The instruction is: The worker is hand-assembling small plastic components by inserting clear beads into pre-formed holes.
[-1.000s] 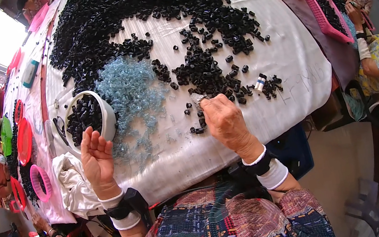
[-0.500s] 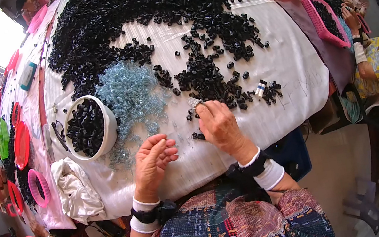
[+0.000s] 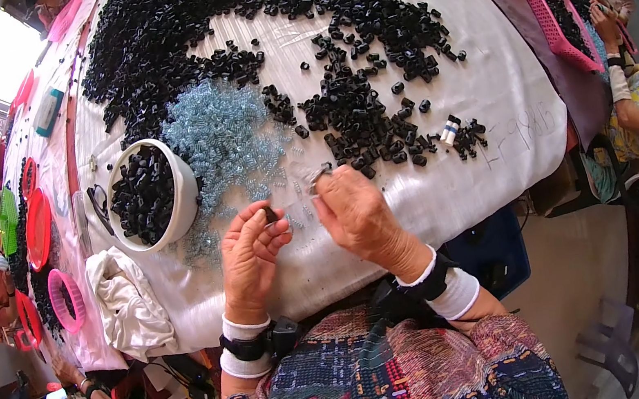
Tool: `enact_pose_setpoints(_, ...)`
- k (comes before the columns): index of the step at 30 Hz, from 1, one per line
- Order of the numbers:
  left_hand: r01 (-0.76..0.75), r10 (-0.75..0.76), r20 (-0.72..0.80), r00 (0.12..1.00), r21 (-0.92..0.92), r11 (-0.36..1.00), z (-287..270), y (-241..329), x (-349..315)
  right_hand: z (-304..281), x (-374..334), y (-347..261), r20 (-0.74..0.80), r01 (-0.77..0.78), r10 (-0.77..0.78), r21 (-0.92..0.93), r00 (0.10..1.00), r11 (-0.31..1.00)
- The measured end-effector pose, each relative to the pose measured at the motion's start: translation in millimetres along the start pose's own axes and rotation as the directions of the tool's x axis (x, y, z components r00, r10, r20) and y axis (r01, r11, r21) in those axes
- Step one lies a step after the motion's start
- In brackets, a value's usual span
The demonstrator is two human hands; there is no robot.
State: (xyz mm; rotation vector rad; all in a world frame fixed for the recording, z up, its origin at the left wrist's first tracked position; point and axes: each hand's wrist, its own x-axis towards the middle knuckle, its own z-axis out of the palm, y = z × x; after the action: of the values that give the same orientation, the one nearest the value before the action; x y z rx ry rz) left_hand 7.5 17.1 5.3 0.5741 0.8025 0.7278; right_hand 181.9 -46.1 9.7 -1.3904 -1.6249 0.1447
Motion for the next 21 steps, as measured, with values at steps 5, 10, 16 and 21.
enact_pose_setpoints(5,-0.035,0.033,-0.024,0.999,-0.066,0.997,-14.6,4.5,-0.4,7.3,-6.6,8.3,0.081,0.014,0.0,-0.181,0.997,0.983)
enact_pose_setpoints(10,-0.062,0.062,-0.003,0.998,-0.015,0.998,-19.8,1.8,-5.3,24.1,-12.2,2.8,0.191,0.07,-0.001,-0.352,0.982,0.934)
enact_pose_setpoints(16,-0.007,0.008,-0.017,1.0,0.077,0.997,-16.0,-3.6,-8.8,22.0,-15.7,-4.7,0.25,0.121,-0.016,-0.409,0.968,0.904)
enact_pose_setpoints(21,0.041,-0.044,0.03,0.999,0.092,0.995,-3.0,-3.0,-9.5,15.9,-19.9,3.0,0.161,0.029,0.025,-0.326,0.987,0.945)
